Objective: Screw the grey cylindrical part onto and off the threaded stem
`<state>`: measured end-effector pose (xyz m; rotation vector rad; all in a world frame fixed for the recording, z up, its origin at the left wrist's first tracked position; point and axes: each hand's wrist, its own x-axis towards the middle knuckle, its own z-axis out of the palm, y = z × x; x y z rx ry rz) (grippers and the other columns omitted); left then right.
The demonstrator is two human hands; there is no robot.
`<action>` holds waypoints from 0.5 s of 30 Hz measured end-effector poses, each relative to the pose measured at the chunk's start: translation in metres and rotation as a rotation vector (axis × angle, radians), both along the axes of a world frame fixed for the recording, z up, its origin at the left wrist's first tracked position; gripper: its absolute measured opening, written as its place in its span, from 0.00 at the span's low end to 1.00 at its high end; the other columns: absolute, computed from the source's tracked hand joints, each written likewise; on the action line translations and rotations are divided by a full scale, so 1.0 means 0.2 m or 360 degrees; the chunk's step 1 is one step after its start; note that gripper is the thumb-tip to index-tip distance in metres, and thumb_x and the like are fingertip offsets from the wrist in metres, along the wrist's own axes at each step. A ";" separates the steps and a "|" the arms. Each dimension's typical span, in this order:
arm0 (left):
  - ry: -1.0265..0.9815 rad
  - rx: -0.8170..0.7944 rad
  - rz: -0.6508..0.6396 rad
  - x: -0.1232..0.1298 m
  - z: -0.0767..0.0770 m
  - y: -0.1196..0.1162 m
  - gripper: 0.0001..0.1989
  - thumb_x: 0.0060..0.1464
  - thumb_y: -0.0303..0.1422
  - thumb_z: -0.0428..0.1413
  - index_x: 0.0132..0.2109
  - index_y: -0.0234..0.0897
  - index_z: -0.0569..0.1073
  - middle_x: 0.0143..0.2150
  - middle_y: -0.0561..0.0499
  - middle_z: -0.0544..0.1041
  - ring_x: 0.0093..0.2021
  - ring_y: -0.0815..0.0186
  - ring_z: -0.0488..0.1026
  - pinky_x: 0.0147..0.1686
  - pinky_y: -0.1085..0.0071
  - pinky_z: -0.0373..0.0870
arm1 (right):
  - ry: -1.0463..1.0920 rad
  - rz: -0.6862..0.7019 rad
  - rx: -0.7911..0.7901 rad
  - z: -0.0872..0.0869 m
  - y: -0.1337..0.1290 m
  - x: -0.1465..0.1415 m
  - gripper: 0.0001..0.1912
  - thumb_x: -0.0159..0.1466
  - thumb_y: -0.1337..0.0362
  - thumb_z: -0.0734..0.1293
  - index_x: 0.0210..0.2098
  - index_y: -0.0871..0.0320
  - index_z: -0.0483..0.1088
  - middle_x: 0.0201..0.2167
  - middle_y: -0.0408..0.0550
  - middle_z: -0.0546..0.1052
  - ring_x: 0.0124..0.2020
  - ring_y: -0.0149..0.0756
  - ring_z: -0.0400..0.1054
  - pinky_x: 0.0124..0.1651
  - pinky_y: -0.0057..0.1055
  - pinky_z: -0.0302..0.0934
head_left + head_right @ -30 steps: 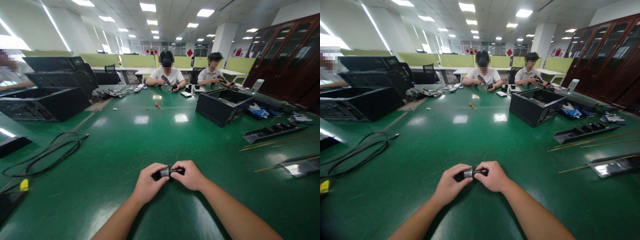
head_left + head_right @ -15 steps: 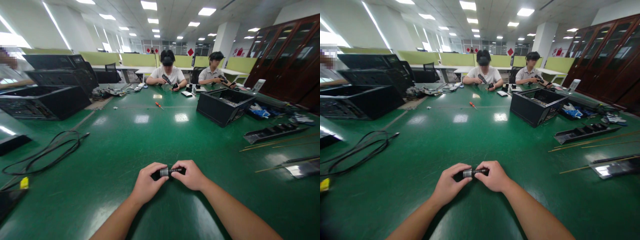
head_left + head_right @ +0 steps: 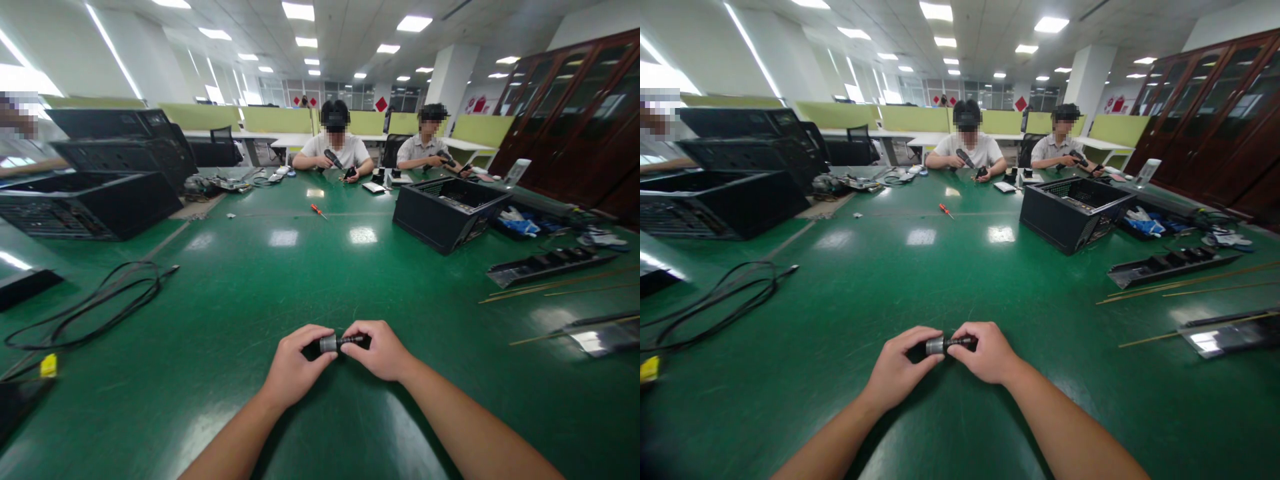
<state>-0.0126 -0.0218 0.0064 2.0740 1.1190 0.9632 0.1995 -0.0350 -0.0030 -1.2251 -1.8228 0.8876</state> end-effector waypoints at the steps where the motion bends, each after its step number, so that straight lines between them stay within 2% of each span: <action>1: -0.0003 0.0000 0.0000 0.00 0.00 0.00 0.13 0.50 0.30 0.64 0.45 0.42 0.79 0.42 0.50 0.80 0.43 0.61 0.76 0.45 0.66 0.72 | 0.0000 -0.0005 -0.0004 0.00 0.00 0.00 0.06 0.60 0.62 0.70 0.35 0.57 0.78 0.30 0.45 0.80 0.32 0.35 0.72 0.37 0.29 0.62; 15: -0.0033 0.0038 0.0005 -0.01 -0.02 0.02 0.14 0.50 0.29 0.65 0.46 0.43 0.78 0.43 0.51 0.80 0.44 0.61 0.76 0.46 0.66 0.71 | 0.0064 -0.0032 -0.0020 0.00 0.01 0.00 0.05 0.60 0.64 0.70 0.34 0.58 0.77 0.29 0.43 0.79 0.30 0.33 0.71 0.35 0.28 0.60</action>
